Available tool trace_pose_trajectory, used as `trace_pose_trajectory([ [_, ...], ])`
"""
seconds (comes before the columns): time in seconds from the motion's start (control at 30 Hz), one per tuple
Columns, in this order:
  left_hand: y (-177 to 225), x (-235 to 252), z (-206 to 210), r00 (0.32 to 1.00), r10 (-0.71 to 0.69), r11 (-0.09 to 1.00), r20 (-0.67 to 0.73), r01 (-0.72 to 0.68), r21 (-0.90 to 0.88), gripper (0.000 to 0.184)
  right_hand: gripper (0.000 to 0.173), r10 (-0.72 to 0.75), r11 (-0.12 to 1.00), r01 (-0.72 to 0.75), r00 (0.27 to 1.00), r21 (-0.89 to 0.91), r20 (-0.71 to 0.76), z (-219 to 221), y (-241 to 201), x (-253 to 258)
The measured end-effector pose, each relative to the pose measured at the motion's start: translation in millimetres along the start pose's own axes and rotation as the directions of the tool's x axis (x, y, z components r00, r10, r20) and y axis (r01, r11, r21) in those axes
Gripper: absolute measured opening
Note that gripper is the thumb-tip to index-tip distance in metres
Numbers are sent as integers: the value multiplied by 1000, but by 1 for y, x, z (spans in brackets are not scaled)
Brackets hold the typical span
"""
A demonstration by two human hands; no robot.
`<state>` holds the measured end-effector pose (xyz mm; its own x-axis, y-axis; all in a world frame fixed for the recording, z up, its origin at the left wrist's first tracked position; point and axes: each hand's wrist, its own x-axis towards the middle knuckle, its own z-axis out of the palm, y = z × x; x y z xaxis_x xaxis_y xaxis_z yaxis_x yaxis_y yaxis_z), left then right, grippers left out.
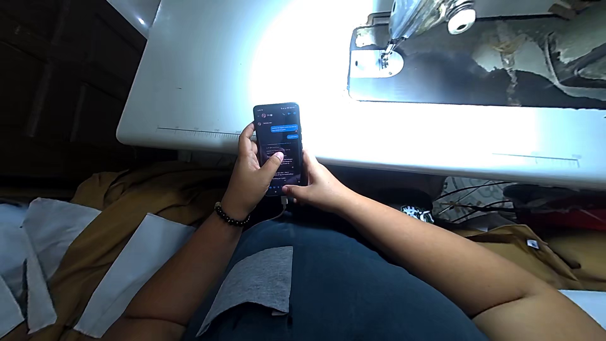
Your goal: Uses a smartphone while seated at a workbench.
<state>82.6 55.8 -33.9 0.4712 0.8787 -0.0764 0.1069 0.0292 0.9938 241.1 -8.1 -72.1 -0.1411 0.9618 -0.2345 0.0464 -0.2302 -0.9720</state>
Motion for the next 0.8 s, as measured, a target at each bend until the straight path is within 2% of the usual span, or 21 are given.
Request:
trace_pose_trajectory([
  [0.8,0,-3,1,1000,5,1000,-4,-5,-4,74,70,-10,1000,10,1000,12,10,1,2,-2],
])
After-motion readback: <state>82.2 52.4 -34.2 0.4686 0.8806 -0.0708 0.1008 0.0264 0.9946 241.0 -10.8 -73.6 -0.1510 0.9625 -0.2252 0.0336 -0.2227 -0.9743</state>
